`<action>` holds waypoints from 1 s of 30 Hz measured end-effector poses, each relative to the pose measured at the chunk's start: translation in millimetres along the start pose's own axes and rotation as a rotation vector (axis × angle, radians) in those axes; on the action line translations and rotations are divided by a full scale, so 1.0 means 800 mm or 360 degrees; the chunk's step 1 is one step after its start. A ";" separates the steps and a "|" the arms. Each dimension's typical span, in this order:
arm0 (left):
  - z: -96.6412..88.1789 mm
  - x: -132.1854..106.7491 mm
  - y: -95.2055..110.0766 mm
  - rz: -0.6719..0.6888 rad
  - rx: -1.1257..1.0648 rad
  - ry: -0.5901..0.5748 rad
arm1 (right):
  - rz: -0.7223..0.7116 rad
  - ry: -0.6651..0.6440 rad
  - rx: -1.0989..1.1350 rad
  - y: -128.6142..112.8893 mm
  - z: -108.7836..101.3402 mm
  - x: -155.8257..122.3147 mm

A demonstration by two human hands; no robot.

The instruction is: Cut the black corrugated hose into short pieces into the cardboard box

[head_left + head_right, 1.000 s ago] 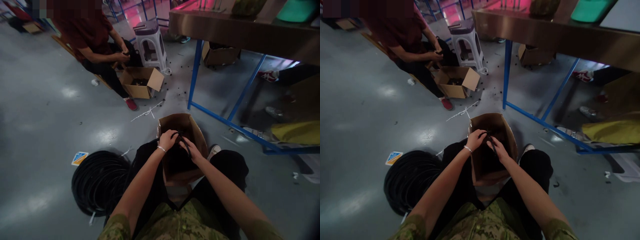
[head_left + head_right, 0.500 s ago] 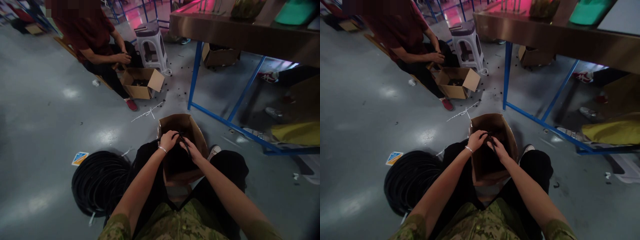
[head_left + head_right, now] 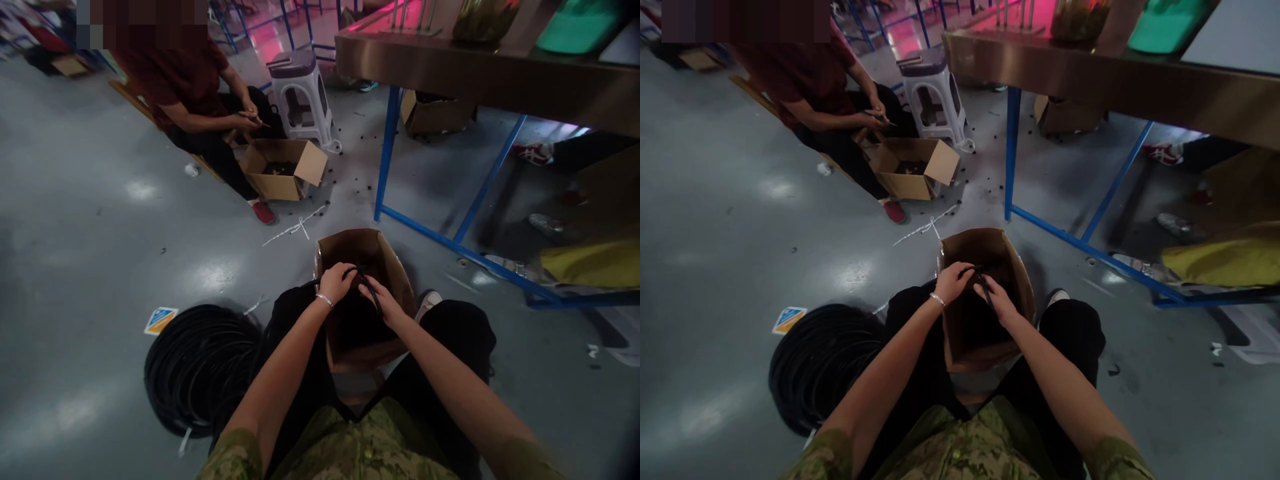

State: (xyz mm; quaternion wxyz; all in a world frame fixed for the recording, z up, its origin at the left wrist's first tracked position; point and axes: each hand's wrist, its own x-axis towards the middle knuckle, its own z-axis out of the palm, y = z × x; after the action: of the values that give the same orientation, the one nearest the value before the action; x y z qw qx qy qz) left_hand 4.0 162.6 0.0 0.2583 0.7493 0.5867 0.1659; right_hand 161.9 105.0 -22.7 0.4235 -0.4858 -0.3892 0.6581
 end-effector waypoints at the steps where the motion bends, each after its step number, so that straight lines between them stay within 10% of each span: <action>1: 0.001 0.000 0.000 0.0003 0.0004 -0.0006 | -0.0014 -0.0013 -0.0005 0.000 0.000 0.000; 30: -0.004 0.001 -0.002 -0.0228 0.0137 -0.0123 | -0.0280 0.0080 -0.1481 0.008 -0.005 0.003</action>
State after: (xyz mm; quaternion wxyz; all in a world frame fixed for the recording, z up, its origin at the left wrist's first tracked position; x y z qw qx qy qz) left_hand 0.9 164.0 1.3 0.2595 0.7217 0.6351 0.0924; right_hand 164.2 105.6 -30.7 0.2243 -0.6051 -0.6719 0.3635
